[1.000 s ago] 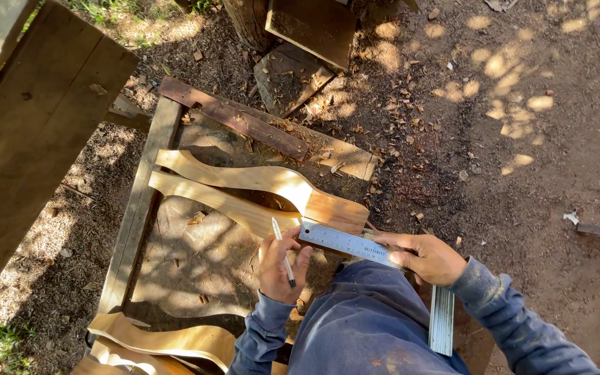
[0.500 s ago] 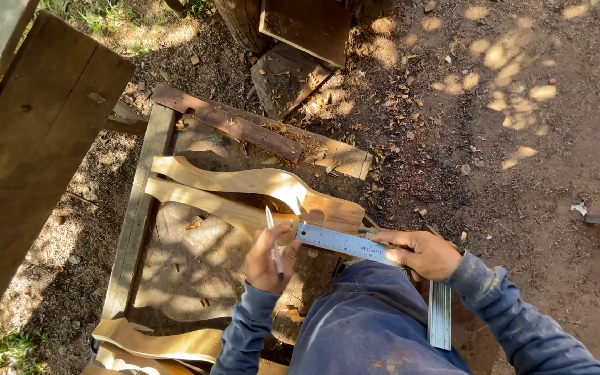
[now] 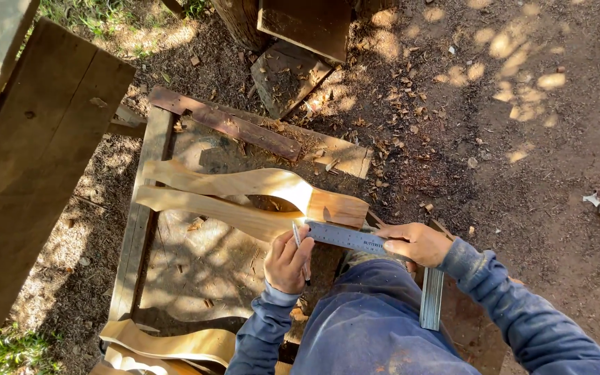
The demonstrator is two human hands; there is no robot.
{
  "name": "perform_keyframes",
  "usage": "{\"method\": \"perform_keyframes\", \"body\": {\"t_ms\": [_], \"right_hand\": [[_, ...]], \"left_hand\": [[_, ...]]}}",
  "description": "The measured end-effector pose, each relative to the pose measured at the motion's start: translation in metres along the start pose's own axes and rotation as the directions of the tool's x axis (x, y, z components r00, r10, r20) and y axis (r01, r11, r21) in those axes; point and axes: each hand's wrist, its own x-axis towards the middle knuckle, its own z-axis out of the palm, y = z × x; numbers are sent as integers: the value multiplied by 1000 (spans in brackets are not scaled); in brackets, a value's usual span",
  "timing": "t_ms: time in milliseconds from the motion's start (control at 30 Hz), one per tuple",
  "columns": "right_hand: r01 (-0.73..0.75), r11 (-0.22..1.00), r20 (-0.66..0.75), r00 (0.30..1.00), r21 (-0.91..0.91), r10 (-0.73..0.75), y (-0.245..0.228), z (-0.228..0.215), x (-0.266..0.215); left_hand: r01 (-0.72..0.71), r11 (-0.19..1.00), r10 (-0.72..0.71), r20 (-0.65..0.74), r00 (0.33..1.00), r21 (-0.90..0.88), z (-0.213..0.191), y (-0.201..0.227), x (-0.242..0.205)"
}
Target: Measuring and marking wooden furniture legs with a square and pencil for precision cutting or assembly.
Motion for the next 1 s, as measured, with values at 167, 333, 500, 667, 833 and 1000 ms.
{"method": "perform_keyframes", "body": {"t_ms": [167,333,500,667,833,1000], "right_hand": [[71,992,-34,997,104,-67,3,9,12],[96,993,-123,989,73,-86,3,18,30],[131,988,-164,979,78,-117,10,21,39],[147,986,-185,974,77,-131,10,24,38],[154,986,-197,971,69,-137,10,26,37],[124,985,-191,976,117,-100,15,27,39]], "left_hand": [[1,998,0,-9,1000,59,5,3,2],[2,998,-1,-24,1000,69,8,5,-1],[-9,998,12,-45,999,54,9,2,-3],[-16,999,18,-38,999,52,6,4,1],[-7,999,7,-6,1000,46,2,6,3],[-14,999,14,-7,1000,51,2,6,5]]}}
